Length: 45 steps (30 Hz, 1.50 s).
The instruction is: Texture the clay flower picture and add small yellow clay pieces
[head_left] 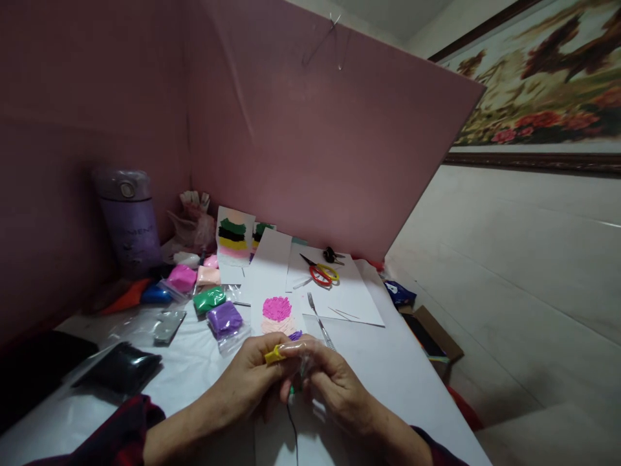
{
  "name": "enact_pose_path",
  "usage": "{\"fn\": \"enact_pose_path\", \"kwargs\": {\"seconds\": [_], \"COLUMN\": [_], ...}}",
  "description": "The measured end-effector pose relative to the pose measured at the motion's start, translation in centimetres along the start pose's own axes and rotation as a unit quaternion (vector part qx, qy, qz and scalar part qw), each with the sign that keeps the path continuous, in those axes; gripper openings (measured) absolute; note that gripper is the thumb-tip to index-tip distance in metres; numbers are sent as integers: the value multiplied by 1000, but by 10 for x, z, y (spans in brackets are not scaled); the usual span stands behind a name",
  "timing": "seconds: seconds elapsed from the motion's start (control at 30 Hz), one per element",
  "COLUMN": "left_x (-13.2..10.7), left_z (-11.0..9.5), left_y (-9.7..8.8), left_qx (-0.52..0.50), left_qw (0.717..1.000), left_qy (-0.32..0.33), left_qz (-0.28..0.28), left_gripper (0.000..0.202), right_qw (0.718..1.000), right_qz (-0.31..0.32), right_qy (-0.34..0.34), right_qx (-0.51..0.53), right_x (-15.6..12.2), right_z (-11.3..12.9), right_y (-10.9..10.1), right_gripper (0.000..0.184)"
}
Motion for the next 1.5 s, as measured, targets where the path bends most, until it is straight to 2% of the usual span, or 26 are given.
{"fn": "enact_pose_path", "kwargs": {"seconds": [0.07,0.1,0.17,0.2,0.23,0.27,0.3,0.37,0.4,0.47,0.6,0.7,0.8,0.97,1.07,1.2,1.27,1.37,1.43,1.5], "left_x": [1,1,-1,-4,-9,-14,-18,-22,-22,-22,-21,-20,-18,-25,-30,-33,-33,-35,-36,-34], "left_z": [1,0,-6,-11,-17,-22,-27,-31,-30,-28,-25,-24,-21,-24,-29,-30,-29,-31,-33,-35], "left_y": [-2,-4,-13,-18,-20,-20,-17,-5,1,10,17,17,18,26,31,34,33,30,25,14], "left_qx": [-10,-7,49,106,174,243,305,395,425,469,513,530,523,484,474,460,470,470,453,402], "left_qw": [1000,1000,989,969,936,896,857,806,792,776,740,710,709,729,746,729,722,718,740,792], "left_qy": [-1,6,52,92,140,195,249,333,352,353,360,397,416,436,426,479,484,489,468,403], "left_qz": [-1,-19,-128,-203,-271,-318,-332,-289,-260,-232,-243,-243,-227,-212,-194,-165,-153,-154,-169,-221], "left_gripper": [35,35,36,34,29,22,15,11,12,12,6,14,20,23,23,21,20,24,23,15], "right_qw": [1000,999,996,994,990,985,978,956,942,921,903,894,893,895,910,935,942,949,958,968], "right_qz": [-25,-40,-73,-91,-105,-115,-119,-112,-100,-71,-41,-21,-11,2,0,31,38,17,-9,-49], "right_qy": [-5,-4,-3,-9,-21,-38,-56,-98,-119,-148,-154,-150,-151,-153,-153,-150,-129,-125,-144,-159], "right_qx": [-18,-26,-47,-65,-91,-124,-164,-255,-296,-353,-398,-423,-424,-419,-386,-318,-308,-290,-249,-190], "right_x": [0,0,0,1,1,1,0,-2,-4,-7,-9,-8,-6,-5,-6,-7,-7,-6,-6,-5], "right_z": [1,0,-1,-1,-2,-3,-3,-5,-6,-8,-8,-7,-5,1,7,12,12,10,9,8], "right_y": [-1,-1,-2,-3,-4,-4,-5,-4,-2,1,9,13,14,15,17,19,18,14,10,5], "right_gripper": [53,51,49,48,47,47,48,51,55,64,77,81,79,71,67,58,51,41,37,36]}}
Point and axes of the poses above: each hand's wrist, its own x-axis towards the middle knuckle, its own y-axis out of the palm, z = x × y, the point moved 3 cm from there along x, towards the middle knuckle, and after that the axes turned 11 degrees about x, right-handed, at the moved point
